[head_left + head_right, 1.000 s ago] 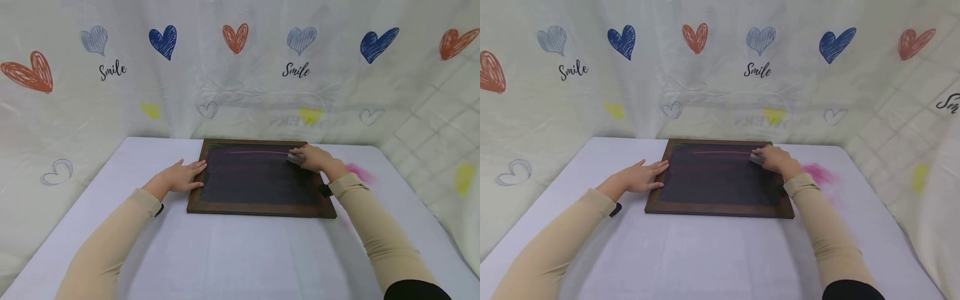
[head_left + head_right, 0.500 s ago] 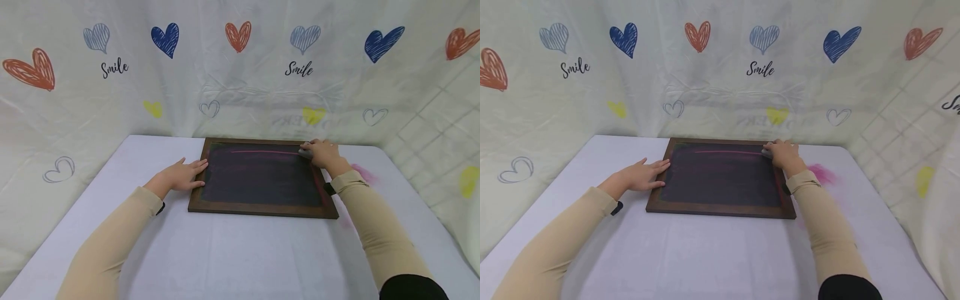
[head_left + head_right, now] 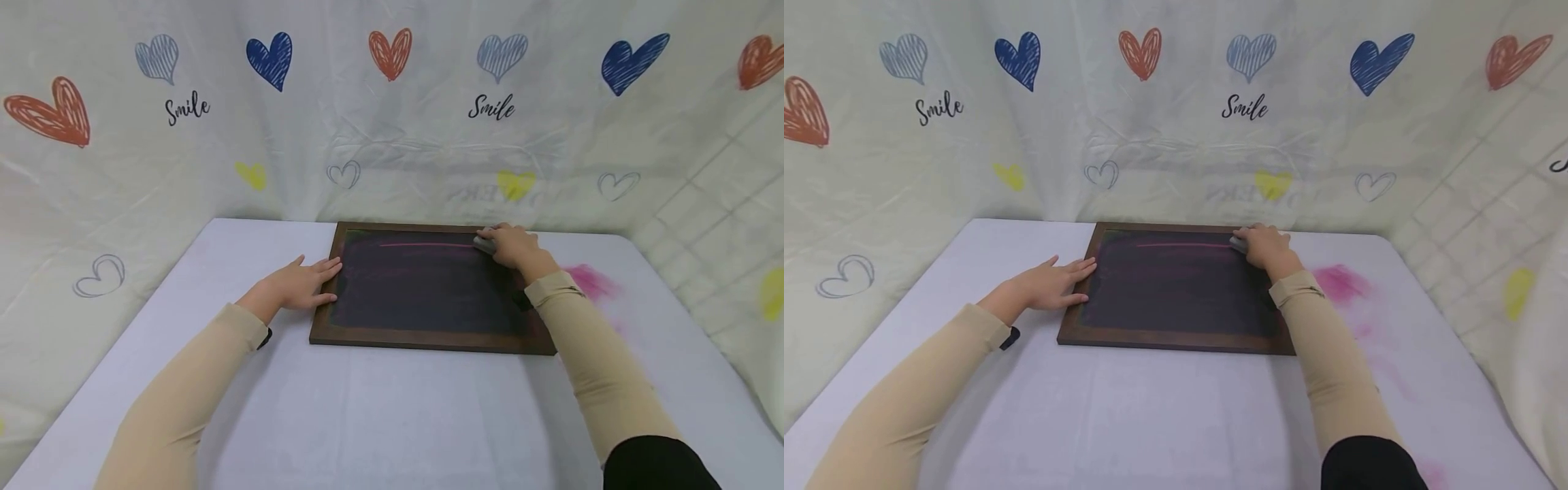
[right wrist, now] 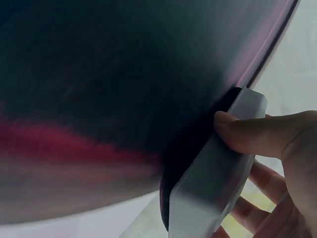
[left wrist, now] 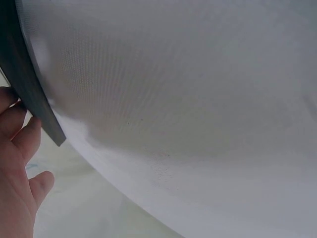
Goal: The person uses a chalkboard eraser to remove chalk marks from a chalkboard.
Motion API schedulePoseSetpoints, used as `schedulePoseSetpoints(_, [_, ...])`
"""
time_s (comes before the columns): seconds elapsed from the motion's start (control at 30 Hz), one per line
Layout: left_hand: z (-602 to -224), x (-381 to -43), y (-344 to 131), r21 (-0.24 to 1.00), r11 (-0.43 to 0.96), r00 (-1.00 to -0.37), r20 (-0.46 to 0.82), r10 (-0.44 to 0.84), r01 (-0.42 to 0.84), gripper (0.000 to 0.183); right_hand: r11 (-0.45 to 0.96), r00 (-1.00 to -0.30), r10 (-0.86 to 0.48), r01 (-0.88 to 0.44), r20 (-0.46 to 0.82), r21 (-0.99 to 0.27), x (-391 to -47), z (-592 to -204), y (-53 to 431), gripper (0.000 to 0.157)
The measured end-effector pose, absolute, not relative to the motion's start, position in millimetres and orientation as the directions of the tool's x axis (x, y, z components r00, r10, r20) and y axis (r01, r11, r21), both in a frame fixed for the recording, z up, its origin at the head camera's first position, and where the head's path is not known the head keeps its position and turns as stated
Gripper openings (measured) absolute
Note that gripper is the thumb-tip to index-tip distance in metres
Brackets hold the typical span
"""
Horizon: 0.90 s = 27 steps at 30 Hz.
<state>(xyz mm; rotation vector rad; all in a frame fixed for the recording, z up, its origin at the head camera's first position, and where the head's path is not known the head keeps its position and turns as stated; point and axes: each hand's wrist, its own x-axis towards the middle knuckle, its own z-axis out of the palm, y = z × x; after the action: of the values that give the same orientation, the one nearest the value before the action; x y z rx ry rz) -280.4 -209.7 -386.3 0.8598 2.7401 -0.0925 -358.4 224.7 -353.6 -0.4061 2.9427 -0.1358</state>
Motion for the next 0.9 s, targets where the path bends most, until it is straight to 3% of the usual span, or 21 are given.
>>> schedulePoseSetpoints(0.33, [-381, -280, -207, 0.022, 0.820, -0.785, -0.273, 0.556, 0.572, 0.077, 0.945, -0.937, -0.320, -0.306, -0.142, -0.115, -365, -356, 192, 0.068])
schedulePoseSetpoints(0.9, [-378, -279, -205, 0.018, 0.833, -0.792, -0.300, 0.532, 0.553, 0.077, 0.920, -0.912, -0.388, -0.376, -0.131, -0.108, -365, -363, 97, 0.065])
